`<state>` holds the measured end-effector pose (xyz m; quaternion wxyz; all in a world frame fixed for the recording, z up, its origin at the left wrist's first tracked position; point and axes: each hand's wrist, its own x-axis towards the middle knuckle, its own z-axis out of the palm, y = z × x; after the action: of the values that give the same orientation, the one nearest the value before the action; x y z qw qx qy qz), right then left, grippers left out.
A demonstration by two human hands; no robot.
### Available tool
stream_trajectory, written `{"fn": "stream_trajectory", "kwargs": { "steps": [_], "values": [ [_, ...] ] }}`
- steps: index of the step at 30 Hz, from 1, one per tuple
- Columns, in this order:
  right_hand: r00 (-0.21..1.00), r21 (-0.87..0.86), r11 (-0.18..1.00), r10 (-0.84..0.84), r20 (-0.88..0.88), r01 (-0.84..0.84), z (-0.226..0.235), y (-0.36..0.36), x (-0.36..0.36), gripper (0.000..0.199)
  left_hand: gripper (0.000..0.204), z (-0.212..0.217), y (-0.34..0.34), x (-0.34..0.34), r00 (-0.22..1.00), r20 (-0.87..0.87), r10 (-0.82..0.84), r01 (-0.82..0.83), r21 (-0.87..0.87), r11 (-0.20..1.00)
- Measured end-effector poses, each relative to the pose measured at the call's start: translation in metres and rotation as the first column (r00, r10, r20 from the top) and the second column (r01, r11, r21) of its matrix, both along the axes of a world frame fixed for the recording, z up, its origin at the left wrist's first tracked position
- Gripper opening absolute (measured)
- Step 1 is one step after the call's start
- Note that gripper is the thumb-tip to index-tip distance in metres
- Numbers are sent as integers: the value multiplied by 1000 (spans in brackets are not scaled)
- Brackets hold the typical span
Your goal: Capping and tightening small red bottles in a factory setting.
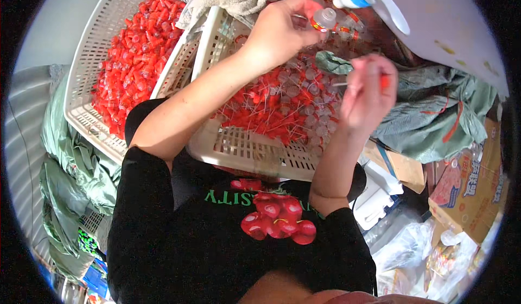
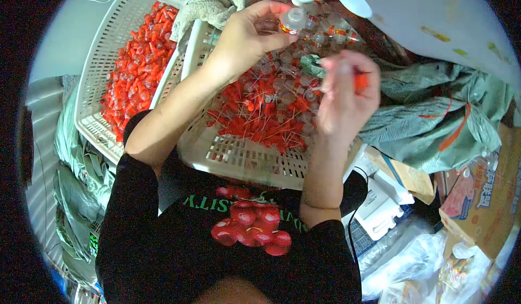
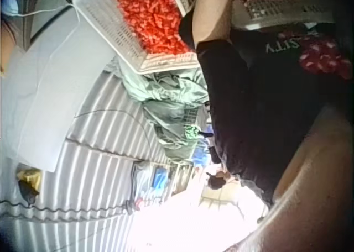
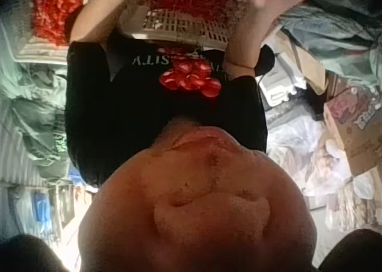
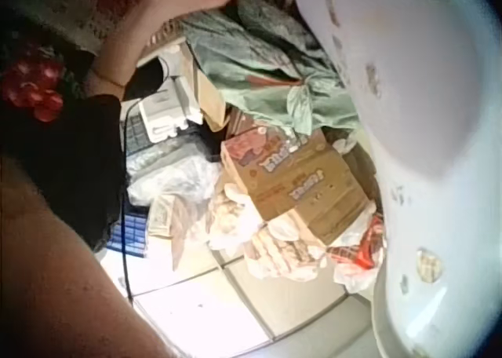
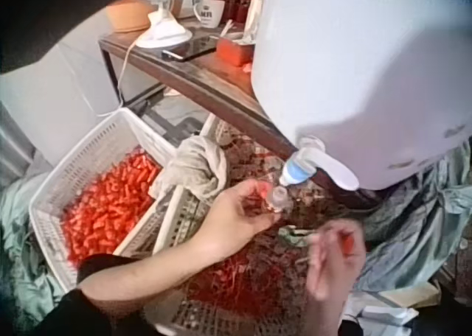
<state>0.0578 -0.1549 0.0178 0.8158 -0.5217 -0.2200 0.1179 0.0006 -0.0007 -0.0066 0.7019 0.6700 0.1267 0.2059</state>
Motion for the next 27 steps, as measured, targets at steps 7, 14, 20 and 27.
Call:
{"fn": "stream_trajectory", "kwargs": {
  "steps": [7,14,20,27],
  "values": [
    [998,329,944,-13,62,-8,33,45,18,17,34,4,4,1,997,-34,73,-71,62,996],
    [994,257,966,-22,106,-6,44,55,29,16,34,14,1,-3,996,-18,83,-83,-27,996],
    [986,262,955,-156,57,136,48,67,22,15,33,14,0,-1,994,26,107,-107,-15,994],
    [996,272,961,-65,69,44,41,63,22,12,33,22,-3,0,995,69,67,-61,-82,995]
  ]
}}
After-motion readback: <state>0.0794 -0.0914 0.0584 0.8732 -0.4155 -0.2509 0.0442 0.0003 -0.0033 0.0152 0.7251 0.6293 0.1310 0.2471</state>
